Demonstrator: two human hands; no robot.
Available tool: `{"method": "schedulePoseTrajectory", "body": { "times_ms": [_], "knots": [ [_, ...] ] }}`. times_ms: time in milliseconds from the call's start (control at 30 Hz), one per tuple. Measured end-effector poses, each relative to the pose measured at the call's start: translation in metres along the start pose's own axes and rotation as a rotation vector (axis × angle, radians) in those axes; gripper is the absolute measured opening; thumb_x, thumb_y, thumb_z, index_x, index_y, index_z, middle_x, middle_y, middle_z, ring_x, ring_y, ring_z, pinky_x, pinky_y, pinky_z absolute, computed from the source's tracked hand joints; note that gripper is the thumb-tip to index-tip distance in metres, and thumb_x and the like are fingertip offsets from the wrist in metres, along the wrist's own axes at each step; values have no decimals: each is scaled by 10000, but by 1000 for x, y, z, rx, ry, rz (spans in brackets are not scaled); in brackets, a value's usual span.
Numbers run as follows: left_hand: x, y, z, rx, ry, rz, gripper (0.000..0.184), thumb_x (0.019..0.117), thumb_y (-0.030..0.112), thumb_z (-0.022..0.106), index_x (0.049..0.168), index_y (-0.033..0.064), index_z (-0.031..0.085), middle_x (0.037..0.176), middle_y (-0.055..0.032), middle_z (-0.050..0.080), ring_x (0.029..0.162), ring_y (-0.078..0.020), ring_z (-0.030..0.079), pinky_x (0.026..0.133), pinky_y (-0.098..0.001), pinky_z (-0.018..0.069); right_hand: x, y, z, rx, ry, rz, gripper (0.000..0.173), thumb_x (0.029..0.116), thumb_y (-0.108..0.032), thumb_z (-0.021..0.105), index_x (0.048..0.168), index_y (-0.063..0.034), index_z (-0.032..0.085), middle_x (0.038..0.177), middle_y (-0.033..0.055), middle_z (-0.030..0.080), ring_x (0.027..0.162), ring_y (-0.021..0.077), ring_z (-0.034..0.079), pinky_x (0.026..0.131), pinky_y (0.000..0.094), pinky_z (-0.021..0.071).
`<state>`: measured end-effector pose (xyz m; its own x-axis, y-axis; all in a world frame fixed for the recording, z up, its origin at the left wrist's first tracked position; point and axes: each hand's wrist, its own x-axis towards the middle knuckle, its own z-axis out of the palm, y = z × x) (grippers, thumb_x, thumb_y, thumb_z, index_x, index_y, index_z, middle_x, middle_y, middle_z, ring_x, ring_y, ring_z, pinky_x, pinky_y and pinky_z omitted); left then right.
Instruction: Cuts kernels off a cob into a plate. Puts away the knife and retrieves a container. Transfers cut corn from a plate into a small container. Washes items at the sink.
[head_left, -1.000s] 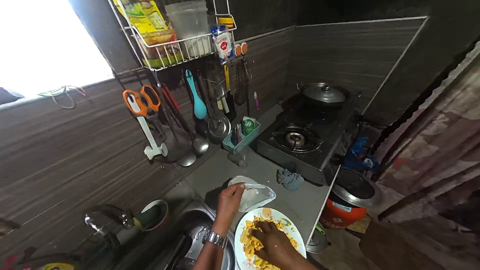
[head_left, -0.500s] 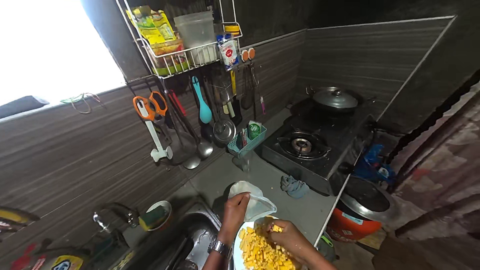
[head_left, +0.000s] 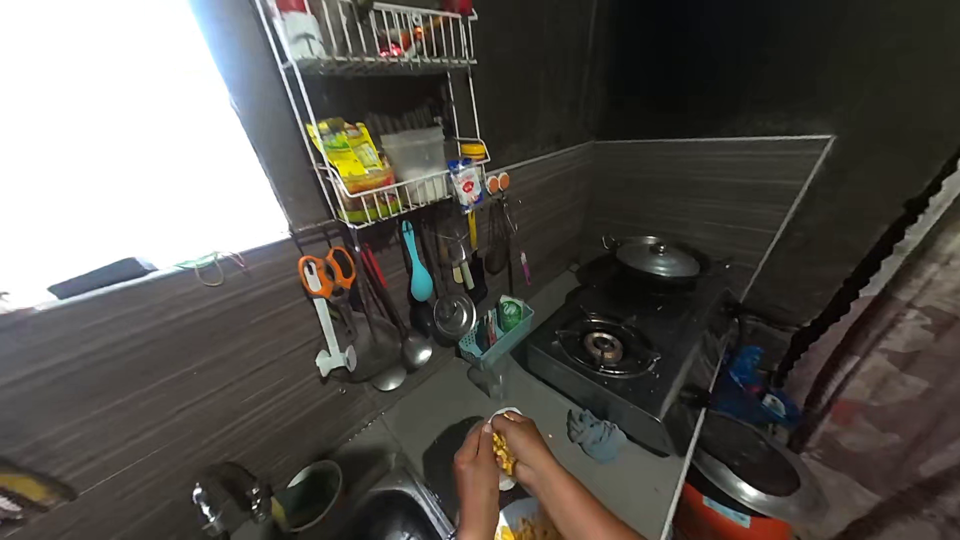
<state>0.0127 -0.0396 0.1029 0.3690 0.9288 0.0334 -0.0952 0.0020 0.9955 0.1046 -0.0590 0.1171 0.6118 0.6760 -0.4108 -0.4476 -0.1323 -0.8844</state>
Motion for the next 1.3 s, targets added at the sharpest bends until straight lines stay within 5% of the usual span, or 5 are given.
{"method": "schedulePoseTrajectory", "body": {
  "times_ms": [267, 467, 767, 1033, 1300],
  "knots": [
    [36, 26, -12, -150, 86, -27, 230, 1046, 141, 578, 1093, -11, 744, 1056, -114, 741, 986, -159, 687, 923, -360, 552, 23, -39, 12, -913, -196, -146, 469, 1034, -460, 527, 1153, -44, 707, 1134, 188, 696, 1095, 323, 659, 974, 561, 501],
    [31, 16, -15, -179, 67, -44, 234, 1047, 160, 581, 1072, 3, 753, 1022, -108, 744, 943, -160, 699, 874, -361, 578, 6, -48, 5, -1423, -433, -407, 359, 1043, -202, 489, 1284, -2, 665, 1303, 228, 649, 1268, 371, 595, 1112, 551, 444],
    [24, 11, -30, -156, 76, -73, 241, 1044, 180, 587, 1068, -5, 740, 1027, -114, 732, 959, -164, 686, 886, -379, 570, -83, 3, -82, -752, -62, -678, 290, 994, -184, 557, 1205, -51, 706, 1150, 78, 706, 991, 137, 706, 869, 333, 619],
    [19, 5, -31, -155, 60, -101, 256, 1050, 191, 582, 1101, -5, 737, 1055, -121, 733, 990, -187, 692, 904, -390, 573, -133, 153, -174, -1233, -201, -607, 1200, 640, -695, 866, 1543, -38, 427, 1555, 273, 425, 1424, 417, 451, 1166, 548, 423],
    [16, 2, -28, -109, 54, -137, 258, 1053, 201, 578, 1096, 4, 738, 1039, -119, 733, 968, -192, 695, 881, -397, 578, -100, 168, -137, -1490, -303, -634, 836, 807, -742, 679, 1542, -422, 444, 1670, 149, 301, 1497, 383, 348, 1196, 592, 332]
  ]
}}
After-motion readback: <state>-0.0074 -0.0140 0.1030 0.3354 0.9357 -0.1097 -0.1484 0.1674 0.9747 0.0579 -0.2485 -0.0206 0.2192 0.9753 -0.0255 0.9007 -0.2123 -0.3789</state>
